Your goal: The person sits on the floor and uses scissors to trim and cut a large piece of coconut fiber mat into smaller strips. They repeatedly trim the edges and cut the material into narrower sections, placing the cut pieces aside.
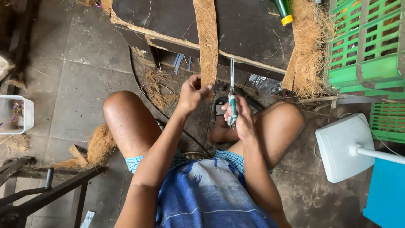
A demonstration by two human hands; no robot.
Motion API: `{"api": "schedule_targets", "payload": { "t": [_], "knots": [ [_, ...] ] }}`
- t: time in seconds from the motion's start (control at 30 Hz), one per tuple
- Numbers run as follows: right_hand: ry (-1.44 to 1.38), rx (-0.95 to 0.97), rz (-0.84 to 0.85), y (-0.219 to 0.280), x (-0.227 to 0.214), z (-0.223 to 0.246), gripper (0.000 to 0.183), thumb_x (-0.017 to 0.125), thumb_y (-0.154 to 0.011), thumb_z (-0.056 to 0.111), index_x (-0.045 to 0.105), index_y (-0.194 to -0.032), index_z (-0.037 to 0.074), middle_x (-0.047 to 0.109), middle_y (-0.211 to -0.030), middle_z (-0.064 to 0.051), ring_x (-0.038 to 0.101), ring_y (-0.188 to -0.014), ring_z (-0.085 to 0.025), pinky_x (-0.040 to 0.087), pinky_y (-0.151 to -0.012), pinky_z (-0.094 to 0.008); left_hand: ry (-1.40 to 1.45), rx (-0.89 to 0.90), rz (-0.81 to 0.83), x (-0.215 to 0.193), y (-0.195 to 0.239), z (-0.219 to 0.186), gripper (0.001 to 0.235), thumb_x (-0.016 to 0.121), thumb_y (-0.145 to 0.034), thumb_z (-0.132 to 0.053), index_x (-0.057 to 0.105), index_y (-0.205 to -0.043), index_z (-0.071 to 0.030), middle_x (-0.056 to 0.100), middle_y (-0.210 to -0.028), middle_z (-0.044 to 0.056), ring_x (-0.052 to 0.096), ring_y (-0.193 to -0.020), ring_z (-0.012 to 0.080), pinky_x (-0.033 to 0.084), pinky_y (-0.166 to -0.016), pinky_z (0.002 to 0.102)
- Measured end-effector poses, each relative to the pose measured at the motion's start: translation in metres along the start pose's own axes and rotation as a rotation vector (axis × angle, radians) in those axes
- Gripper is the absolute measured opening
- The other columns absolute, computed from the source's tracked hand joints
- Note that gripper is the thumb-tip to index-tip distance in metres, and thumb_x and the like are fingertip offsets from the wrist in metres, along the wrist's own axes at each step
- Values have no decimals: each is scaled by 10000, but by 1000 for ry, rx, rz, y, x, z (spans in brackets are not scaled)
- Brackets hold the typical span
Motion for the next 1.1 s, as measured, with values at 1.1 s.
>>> {"api": "schedule_targets", "payload": {
  "t": [1.1],
  "knots": [
    [29,166,-18,80,32,-27,577,670,-878,334,460,-1279,-24,633,-807,-160,646,-663,-194,602,-578,-313,259,-117,-197,22,41,-5,330,743,-792,89,609,-1089,43,636,-758,79,682,-661,142,654,-623,289]
  ]
}}
Point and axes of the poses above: each hand's wrist, its own y-axis away from the middle knuckle, its own x-axis out of the palm, z = x × y, the point moved 7 cm from there along -y, towards the middle knuckle
